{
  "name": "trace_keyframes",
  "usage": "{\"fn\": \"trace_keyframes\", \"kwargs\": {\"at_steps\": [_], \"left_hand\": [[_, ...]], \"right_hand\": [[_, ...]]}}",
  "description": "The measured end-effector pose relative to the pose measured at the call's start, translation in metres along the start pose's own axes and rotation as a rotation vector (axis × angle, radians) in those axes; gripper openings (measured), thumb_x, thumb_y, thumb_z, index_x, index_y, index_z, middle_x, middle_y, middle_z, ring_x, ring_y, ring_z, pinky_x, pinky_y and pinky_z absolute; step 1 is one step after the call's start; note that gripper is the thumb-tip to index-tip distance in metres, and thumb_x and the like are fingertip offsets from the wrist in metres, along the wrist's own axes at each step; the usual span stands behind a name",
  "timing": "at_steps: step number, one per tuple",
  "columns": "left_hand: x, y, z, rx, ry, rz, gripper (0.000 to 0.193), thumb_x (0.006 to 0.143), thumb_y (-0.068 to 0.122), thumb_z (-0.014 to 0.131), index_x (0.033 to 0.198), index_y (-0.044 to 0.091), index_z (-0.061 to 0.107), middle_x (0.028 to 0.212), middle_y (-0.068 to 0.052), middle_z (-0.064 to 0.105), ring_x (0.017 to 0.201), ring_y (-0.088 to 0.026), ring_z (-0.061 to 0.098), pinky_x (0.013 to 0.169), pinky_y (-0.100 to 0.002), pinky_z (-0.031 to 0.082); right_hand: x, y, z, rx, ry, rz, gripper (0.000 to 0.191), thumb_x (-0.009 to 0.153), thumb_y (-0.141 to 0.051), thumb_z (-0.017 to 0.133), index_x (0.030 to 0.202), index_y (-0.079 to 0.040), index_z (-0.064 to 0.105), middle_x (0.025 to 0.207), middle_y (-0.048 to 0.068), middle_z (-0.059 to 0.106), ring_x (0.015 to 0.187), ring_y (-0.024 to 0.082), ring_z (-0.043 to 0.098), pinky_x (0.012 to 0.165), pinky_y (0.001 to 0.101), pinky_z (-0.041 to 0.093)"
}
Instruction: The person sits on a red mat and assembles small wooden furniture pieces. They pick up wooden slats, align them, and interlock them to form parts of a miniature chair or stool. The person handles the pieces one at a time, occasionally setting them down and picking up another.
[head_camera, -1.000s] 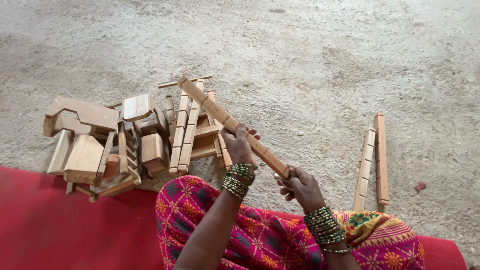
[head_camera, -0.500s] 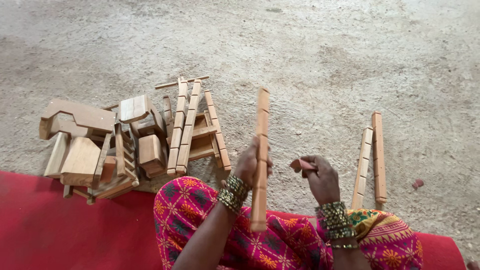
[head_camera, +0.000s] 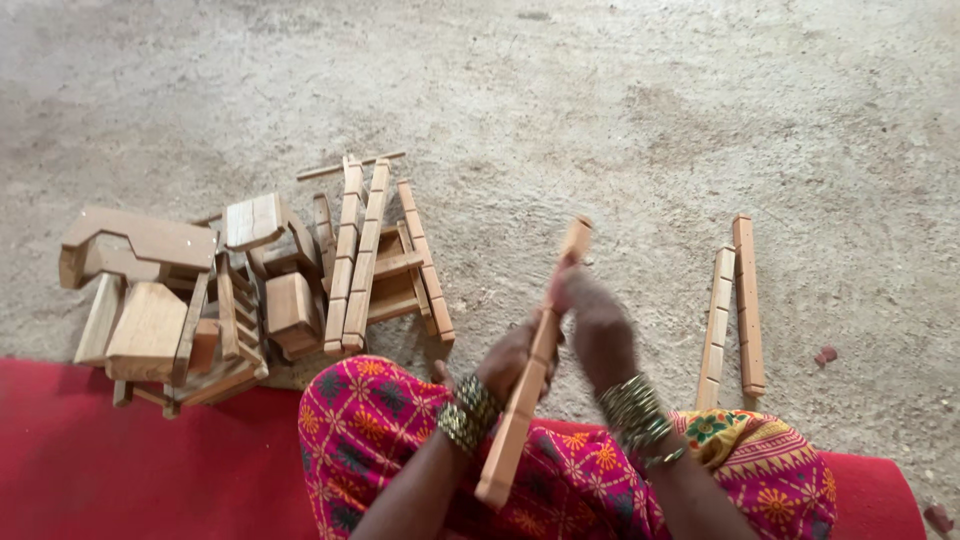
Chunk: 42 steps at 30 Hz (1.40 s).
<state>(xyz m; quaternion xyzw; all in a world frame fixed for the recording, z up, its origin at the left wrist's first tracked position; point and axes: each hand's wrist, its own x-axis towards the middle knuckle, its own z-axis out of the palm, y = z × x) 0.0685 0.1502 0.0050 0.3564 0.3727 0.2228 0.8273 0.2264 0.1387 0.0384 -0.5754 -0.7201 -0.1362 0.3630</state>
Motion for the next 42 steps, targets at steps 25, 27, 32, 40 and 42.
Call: {"fn": "trace_keyframes", "kwargs": {"at_steps": [25,27,32,40,42], "left_hand": [[0.019,0.0,-0.034,-0.459,-0.022,0.165,0.037,0.109,0.036,0.042,0.131,0.006,0.049,0.096,-0.014,0.067,0.07,-0.017,0.064,0.057,-0.03,0.059],[0.015,-0.003,-0.038,-0.463,0.017,0.08,0.043,0.114,0.032,0.051,0.137,-0.004,0.048,0.104,-0.016,0.067,0.079,-0.017,0.069,0.064,-0.031,0.064],[-0.001,0.001,-0.034,-0.199,0.032,0.045,0.05,0.098,0.03,0.059,0.139,0.004,0.047,0.104,-0.016,0.061,0.08,-0.024,0.067,0.06,-0.036,0.063],[0.002,0.0,-0.018,-0.469,-0.02,0.07,0.057,0.111,0.046,0.056,0.142,-0.002,0.057,0.106,-0.01,0.059,0.075,-0.011,0.062,0.058,-0.023,0.056],[-0.008,0.004,-0.022,-0.453,-0.104,0.034,0.068,0.101,0.057,0.045,0.135,0.0,0.058,0.1,-0.011,0.062,0.071,-0.014,0.063,0.056,-0.027,0.059]], "right_hand": [[-0.066,-0.041,-0.028,0.046,-0.032,-0.277,0.03,0.095,-0.005,0.056,0.124,-0.005,0.064,0.131,0.022,0.066,0.121,0.035,0.067,0.093,0.0446,0.063],[-0.061,-0.034,-0.023,-0.053,-0.039,-0.399,0.032,0.092,-0.011,0.061,0.124,-0.007,0.065,0.128,0.015,0.067,0.121,0.033,0.066,0.095,0.0548,0.061],[-0.038,0.02,-0.028,-0.02,-0.024,0.143,0.034,0.102,0.0,0.056,0.131,-0.009,0.069,0.119,0.013,0.071,0.125,0.035,0.065,0.085,0.0392,0.063],[-0.069,-0.027,-0.024,0.144,0.051,-0.225,0.027,0.095,-0.004,0.063,0.118,-0.015,0.073,0.125,0.023,0.07,0.117,0.03,0.067,0.079,0.0314,0.065],[-0.068,-0.029,-0.019,0.045,0.029,-0.357,0.027,0.092,-0.012,0.066,0.117,-0.016,0.072,0.124,0.013,0.072,0.114,0.028,0.069,0.085,0.0426,0.064]]}}
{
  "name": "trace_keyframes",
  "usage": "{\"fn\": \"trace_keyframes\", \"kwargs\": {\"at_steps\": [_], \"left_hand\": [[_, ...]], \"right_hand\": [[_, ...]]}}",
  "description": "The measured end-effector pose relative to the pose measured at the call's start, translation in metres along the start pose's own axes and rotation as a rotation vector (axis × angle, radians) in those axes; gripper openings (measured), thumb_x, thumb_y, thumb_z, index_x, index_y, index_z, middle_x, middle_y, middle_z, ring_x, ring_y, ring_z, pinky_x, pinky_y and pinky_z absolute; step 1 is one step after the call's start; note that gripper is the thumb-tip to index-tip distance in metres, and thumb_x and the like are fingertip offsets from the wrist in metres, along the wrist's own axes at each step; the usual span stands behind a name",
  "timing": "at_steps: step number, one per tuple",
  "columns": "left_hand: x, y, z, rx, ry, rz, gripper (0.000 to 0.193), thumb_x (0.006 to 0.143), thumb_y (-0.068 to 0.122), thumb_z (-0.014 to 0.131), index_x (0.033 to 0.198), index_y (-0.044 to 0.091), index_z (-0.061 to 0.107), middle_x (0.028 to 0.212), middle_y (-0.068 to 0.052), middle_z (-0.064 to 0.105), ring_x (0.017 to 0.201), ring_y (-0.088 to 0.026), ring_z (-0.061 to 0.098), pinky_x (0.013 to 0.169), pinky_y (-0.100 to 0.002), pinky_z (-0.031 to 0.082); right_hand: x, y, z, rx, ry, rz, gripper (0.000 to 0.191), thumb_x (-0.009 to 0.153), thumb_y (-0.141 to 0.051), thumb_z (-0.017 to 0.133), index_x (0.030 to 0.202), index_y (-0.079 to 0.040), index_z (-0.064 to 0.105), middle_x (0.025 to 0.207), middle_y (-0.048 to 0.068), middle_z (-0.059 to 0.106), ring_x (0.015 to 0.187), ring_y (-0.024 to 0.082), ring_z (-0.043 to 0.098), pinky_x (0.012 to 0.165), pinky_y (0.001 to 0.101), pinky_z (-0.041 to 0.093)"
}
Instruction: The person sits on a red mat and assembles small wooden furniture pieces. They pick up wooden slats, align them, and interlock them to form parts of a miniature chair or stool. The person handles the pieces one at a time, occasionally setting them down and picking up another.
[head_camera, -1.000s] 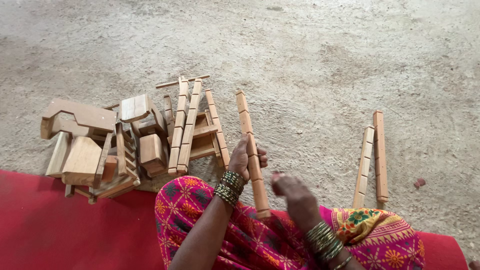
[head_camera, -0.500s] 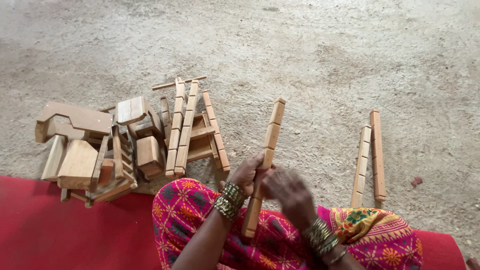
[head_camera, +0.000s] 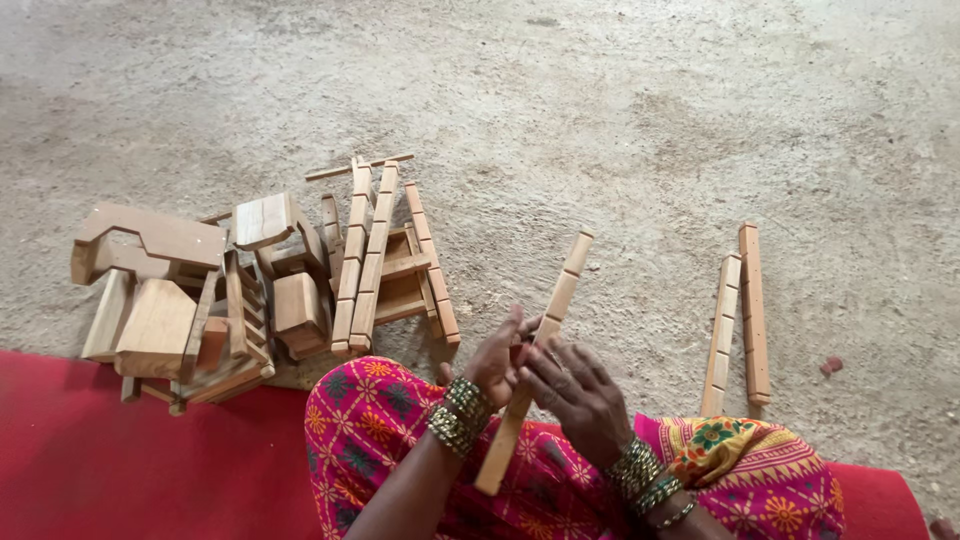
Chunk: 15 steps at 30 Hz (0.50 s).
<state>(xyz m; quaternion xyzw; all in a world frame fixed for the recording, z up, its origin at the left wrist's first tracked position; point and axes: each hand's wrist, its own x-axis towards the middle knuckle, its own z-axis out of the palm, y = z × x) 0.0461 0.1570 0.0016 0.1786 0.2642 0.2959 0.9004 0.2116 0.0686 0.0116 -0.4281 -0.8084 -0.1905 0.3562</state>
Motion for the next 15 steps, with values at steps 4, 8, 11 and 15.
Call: {"fn": "trace_keyframes", "kwargs": {"at_steps": [4,8,11,15], "left_hand": [[-0.023,0.001,0.011,0.362,0.235,-0.072,0.068,0.098,0.059,0.034,0.131,0.005,0.06,0.095,-0.006,0.069,0.062,-0.011,0.061,0.048,-0.024,0.056],[-0.038,-0.005,0.02,0.393,-0.045,0.058,0.044,0.101,0.027,0.061,0.139,0.007,0.054,0.106,-0.007,0.068,0.066,-0.01,0.062,0.051,-0.025,0.055],[-0.04,-0.006,0.02,0.265,-0.115,0.102,0.044,0.105,0.023,0.059,0.141,-0.001,0.048,0.107,-0.011,0.069,0.067,-0.01,0.065,0.052,-0.024,0.057],[-0.035,-0.009,0.018,0.089,-0.14,0.025,0.051,0.107,0.029,0.05,0.144,-0.002,0.034,0.097,-0.016,0.07,0.06,-0.012,0.067,0.049,-0.025,0.059]], "right_hand": [[0.012,0.054,0.001,-0.34,-0.078,0.094,0.031,0.098,-0.012,0.07,0.129,-0.008,0.07,0.119,0.022,0.07,0.111,0.035,0.07,0.084,0.0425,0.065],[0.021,0.119,-0.009,-0.525,-0.086,0.317,0.038,0.096,-0.006,0.065,0.13,-0.022,0.065,0.119,0.007,0.077,0.113,0.033,0.07,0.092,0.0448,0.062],[0.014,0.124,-0.019,0.194,-0.192,1.128,0.044,0.102,-0.007,0.048,0.146,-0.013,0.055,0.125,0.016,0.07,0.102,0.032,0.074,0.091,0.0428,0.061],[0.003,0.089,-0.022,1.328,-0.136,1.456,0.046,0.094,-0.021,0.061,0.137,-0.003,0.06,0.127,0.015,0.069,0.114,0.026,0.07,0.1,0.0435,0.06]]}}
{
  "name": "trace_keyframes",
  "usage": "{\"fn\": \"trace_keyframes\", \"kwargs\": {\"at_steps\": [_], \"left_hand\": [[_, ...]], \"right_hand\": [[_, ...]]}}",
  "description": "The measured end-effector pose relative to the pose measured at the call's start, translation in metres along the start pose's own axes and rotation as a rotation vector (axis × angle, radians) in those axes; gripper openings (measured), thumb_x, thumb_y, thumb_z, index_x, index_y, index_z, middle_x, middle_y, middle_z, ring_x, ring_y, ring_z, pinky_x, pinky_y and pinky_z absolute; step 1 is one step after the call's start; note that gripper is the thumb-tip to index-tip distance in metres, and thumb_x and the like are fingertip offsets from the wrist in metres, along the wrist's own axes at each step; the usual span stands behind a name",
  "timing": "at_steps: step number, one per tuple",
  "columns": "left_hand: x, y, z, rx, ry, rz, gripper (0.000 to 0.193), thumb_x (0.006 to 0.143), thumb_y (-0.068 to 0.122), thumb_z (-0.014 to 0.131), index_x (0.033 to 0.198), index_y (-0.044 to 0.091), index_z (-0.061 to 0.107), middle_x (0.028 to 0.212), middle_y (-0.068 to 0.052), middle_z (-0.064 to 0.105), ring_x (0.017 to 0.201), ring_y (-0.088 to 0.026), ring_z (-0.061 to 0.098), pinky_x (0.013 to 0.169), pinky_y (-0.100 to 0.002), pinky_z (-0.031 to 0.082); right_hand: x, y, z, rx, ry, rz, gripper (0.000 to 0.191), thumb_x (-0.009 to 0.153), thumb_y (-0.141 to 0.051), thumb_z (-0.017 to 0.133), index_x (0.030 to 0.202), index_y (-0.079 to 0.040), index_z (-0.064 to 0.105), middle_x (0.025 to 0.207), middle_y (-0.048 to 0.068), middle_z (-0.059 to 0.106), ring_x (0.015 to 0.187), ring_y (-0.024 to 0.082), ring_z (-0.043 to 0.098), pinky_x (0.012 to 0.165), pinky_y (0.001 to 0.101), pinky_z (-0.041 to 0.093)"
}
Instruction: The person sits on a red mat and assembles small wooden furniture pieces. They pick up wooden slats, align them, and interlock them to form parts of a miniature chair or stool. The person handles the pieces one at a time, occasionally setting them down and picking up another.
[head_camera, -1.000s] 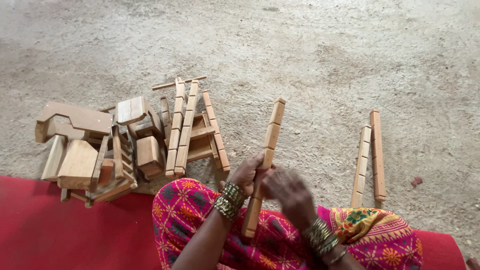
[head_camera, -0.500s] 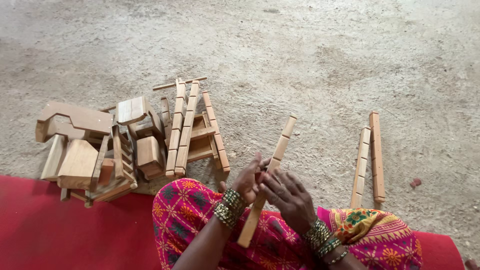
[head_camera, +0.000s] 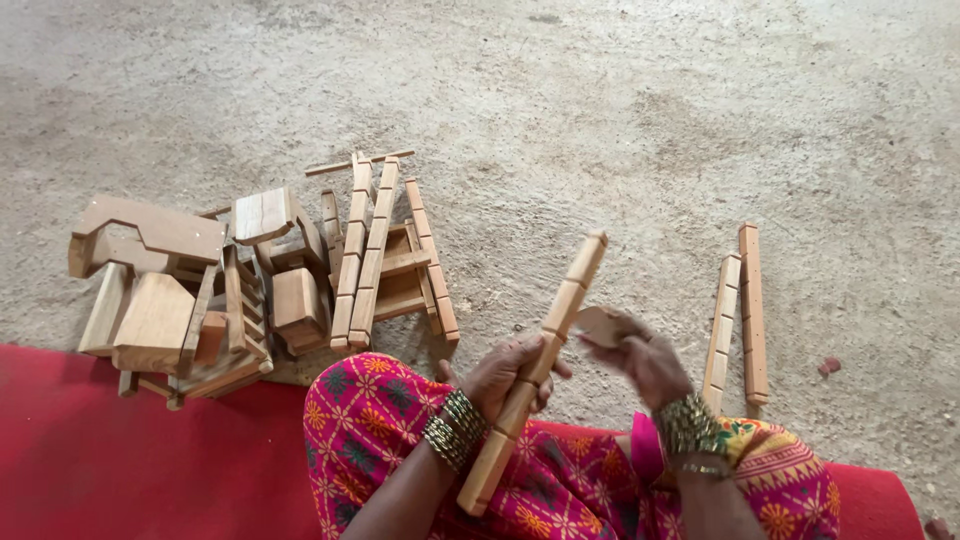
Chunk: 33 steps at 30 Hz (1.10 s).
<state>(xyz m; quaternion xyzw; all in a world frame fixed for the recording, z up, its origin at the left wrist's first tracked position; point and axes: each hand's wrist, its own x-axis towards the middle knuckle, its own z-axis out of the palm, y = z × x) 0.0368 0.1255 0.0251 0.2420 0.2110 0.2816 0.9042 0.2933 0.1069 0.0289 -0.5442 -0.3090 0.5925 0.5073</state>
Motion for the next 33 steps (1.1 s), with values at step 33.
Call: {"fn": "trace_keyframes", "kwargs": {"at_steps": [33], "left_hand": [[0.001,-0.087,-0.016,0.075,-0.269,-0.425,0.044,0.115,0.052,0.043,0.117,0.01,0.055,0.069,-0.002,0.063,0.049,-0.01,0.06,0.041,-0.026,0.054]], "right_hand": [[0.018,0.003,-0.022,0.779,0.07,-0.233,0.049,0.099,-0.063,0.064,0.112,-0.016,0.06,0.078,-0.003,0.062,0.059,0.009,0.059,0.054,0.0254,0.055]]}}
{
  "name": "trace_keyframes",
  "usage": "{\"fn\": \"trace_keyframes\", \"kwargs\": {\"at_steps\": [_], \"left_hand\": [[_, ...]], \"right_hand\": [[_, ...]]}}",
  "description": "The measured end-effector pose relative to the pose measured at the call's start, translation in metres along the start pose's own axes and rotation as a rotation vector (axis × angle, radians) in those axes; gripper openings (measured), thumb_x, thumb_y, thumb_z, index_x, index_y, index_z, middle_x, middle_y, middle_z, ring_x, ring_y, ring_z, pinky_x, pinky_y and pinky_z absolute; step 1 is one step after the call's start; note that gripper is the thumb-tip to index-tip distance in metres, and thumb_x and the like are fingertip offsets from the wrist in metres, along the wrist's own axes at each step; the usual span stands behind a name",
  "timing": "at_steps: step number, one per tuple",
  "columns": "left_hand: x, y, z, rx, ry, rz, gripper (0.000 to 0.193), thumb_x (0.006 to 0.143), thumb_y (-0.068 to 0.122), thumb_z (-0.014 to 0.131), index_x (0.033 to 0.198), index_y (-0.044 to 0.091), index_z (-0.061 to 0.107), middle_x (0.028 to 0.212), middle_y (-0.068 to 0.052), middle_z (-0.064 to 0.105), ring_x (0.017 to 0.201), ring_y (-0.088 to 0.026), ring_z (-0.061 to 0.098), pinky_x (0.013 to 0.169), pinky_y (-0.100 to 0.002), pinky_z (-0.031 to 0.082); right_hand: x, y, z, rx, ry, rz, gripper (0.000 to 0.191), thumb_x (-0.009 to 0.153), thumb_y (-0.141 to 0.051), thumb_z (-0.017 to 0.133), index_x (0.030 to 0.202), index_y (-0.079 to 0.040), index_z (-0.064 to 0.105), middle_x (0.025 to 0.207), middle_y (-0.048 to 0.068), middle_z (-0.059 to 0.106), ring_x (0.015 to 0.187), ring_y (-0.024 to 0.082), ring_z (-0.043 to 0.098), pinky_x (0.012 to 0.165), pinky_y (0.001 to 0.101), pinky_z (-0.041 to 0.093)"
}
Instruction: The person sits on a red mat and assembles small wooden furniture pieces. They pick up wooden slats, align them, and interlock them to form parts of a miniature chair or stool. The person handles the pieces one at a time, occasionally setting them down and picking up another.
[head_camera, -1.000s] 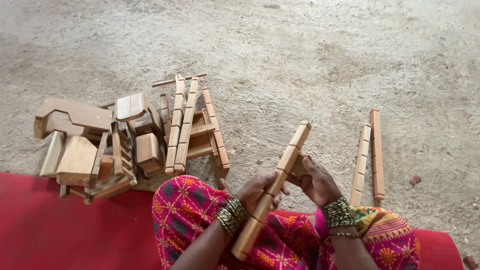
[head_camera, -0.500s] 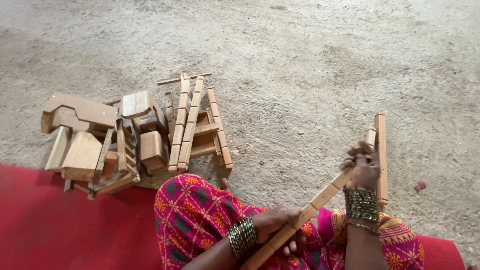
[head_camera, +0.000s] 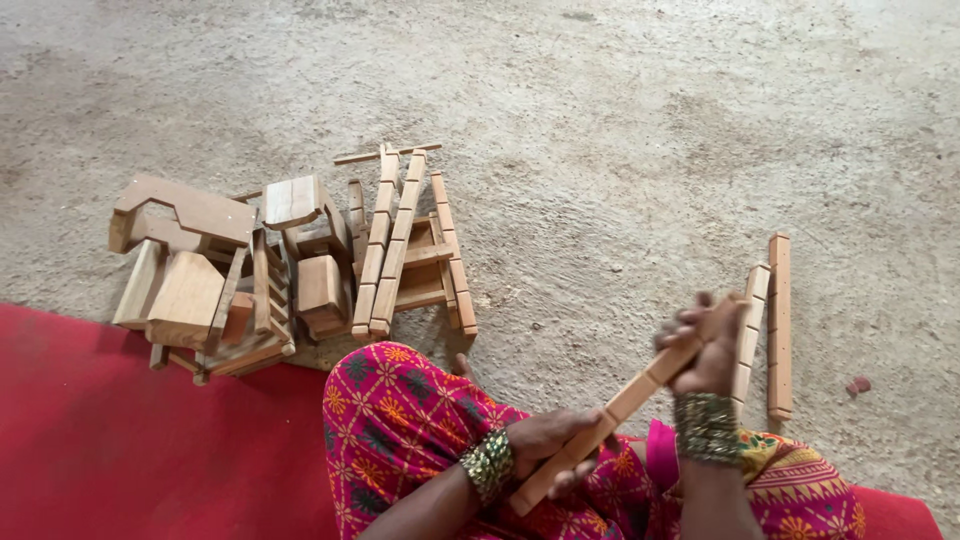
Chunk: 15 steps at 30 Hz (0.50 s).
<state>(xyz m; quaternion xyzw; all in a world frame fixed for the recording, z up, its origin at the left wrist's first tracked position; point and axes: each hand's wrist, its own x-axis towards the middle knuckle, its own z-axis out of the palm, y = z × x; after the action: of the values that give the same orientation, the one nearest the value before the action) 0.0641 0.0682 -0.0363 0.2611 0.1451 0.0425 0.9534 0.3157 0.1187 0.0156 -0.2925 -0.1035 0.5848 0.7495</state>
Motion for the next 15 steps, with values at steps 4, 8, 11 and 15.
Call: {"fn": "trace_keyframes", "kwargs": {"at_steps": [4,8,11,15], "left_hand": [[0.016,0.013,0.002,-0.246,-0.128,0.091,0.05,0.123,0.049,0.041,0.111,0.002,0.051,0.075,-0.007,0.065,0.056,-0.014,0.064,0.049,-0.029,0.057],[0.002,0.017,0.015,0.109,0.3,0.122,0.048,0.108,0.054,0.041,0.107,0.009,0.057,0.068,-0.005,0.065,0.051,-0.013,0.065,0.042,-0.026,0.054],[-0.014,0.008,0.025,0.307,0.419,0.118,0.042,0.107,0.051,0.048,0.1,0.01,0.055,0.065,-0.003,0.061,0.044,-0.011,0.057,0.037,-0.025,0.046],[-0.018,0.002,0.028,0.21,0.449,0.171,0.047,0.107,0.054,0.05,0.093,0.01,0.054,0.057,0.002,0.053,0.032,-0.007,0.039,0.027,-0.023,0.033]], "right_hand": [[-0.031,0.048,0.025,-0.127,0.069,0.223,0.033,0.091,-0.037,0.073,0.116,-0.016,0.063,0.075,-0.003,0.065,0.057,0.007,0.06,0.046,0.0227,0.055],[-0.036,0.061,0.036,-0.304,0.069,0.102,0.025,0.092,-0.026,0.073,0.11,-0.012,0.062,0.076,0.001,0.064,0.055,0.011,0.059,0.043,0.0263,0.054],[-0.021,0.042,0.038,-0.345,0.146,-0.025,0.02,0.095,-0.024,0.071,0.109,-0.012,0.062,0.08,0.001,0.065,0.058,0.01,0.059,0.047,0.024,0.054],[-0.016,0.036,0.043,-0.277,0.223,-0.039,0.019,0.096,-0.026,0.068,0.108,-0.013,0.062,0.079,-0.001,0.065,0.058,0.009,0.058,0.047,0.0238,0.055]]}}
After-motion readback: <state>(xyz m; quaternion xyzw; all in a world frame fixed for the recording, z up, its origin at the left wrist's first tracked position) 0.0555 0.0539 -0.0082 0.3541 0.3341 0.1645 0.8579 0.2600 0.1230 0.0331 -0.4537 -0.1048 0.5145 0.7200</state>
